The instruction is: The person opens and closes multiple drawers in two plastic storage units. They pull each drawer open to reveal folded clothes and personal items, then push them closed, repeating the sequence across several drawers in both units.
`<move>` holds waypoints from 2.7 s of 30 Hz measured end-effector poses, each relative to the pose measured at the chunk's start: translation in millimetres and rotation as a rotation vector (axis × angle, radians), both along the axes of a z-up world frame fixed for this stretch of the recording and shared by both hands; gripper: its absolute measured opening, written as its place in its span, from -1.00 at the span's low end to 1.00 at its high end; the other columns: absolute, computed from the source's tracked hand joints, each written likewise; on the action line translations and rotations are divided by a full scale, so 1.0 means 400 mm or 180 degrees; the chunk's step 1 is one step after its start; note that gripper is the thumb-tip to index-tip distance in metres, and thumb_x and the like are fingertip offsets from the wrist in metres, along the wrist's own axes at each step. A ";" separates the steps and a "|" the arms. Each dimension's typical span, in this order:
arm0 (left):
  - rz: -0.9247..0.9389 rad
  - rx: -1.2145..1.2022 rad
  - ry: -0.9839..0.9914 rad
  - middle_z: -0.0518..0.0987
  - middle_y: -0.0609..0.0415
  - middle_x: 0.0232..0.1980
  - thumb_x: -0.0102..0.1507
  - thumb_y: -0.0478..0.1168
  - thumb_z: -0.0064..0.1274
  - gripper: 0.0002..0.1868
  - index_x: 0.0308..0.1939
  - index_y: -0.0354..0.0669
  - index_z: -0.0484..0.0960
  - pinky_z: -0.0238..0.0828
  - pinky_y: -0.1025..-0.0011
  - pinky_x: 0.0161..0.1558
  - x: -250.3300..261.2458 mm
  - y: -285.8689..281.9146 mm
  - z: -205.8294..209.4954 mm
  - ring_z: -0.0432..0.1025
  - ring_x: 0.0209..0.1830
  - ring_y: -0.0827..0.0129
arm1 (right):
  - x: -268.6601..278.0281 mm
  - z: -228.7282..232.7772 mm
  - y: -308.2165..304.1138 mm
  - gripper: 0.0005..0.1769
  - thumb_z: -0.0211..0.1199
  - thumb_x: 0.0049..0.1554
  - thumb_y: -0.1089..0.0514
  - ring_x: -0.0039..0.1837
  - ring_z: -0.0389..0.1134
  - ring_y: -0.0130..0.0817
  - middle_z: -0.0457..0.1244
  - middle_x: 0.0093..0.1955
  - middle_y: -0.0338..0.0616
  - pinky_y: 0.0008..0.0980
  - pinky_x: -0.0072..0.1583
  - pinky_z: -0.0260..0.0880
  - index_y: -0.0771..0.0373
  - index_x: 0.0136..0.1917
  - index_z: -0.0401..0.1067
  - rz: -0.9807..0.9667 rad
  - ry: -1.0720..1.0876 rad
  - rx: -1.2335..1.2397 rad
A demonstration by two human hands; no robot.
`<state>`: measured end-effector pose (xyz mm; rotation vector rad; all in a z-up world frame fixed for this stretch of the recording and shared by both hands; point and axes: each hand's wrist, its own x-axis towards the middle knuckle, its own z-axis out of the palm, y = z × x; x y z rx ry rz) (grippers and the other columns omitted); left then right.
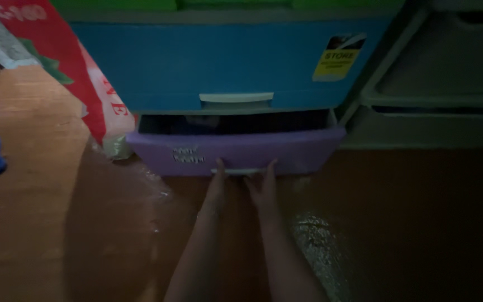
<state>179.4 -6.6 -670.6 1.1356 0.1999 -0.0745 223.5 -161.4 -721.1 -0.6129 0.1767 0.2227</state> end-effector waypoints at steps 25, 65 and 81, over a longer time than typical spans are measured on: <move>0.0210 0.0065 0.0467 0.13 -0.22 0.60 0.21 0.53 -0.22 0.17 0.57 -0.32 -0.03 -0.10 0.08 0.53 -0.322 -0.102 0.006 0.01 0.61 0.02 | -0.324 0.024 -0.071 0.17 0.09 -0.04 -0.63 0.45 0.21 -0.05 0.16 0.47 -0.01 0.02 0.41 0.29 0.21 0.54 0.11 -0.0210 0.0725 -0.0203; 0.0637 -0.0567 0.0501 0.09 -0.22 0.40 0.27 0.59 -0.07 0.10 0.48 -0.32 0.38 0.09 0.25 -0.04 0.182 0.040 0.515 -0.01 0.30 -0.05 | 0.107 0.747 0.072 0.48 0.01 -0.07 -0.77 0.62 -0.05 0.12 -0.05 0.59 0.27 0.08 0.57 -0.10 0.49 0.60 -0.16 -0.0062 0.0403 0.0162; 0.0776 -0.0773 0.0461 0.41 0.22 -0.36 0.19 0.58 -0.12 -0.15 0.00 -0.14 0.55 0.14 0.45 -0.40 0.211 0.043 0.469 0.18 -0.48 0.49 | 0.111 0.676 0.059 0.11 -0.02 0.08 -0.68 0.04 0.25 -0.16 0.14 -0.08 -0.05 0.02 0.48 0.17 0.42 0.34 0.15 0.0102 0.0096 -0.0039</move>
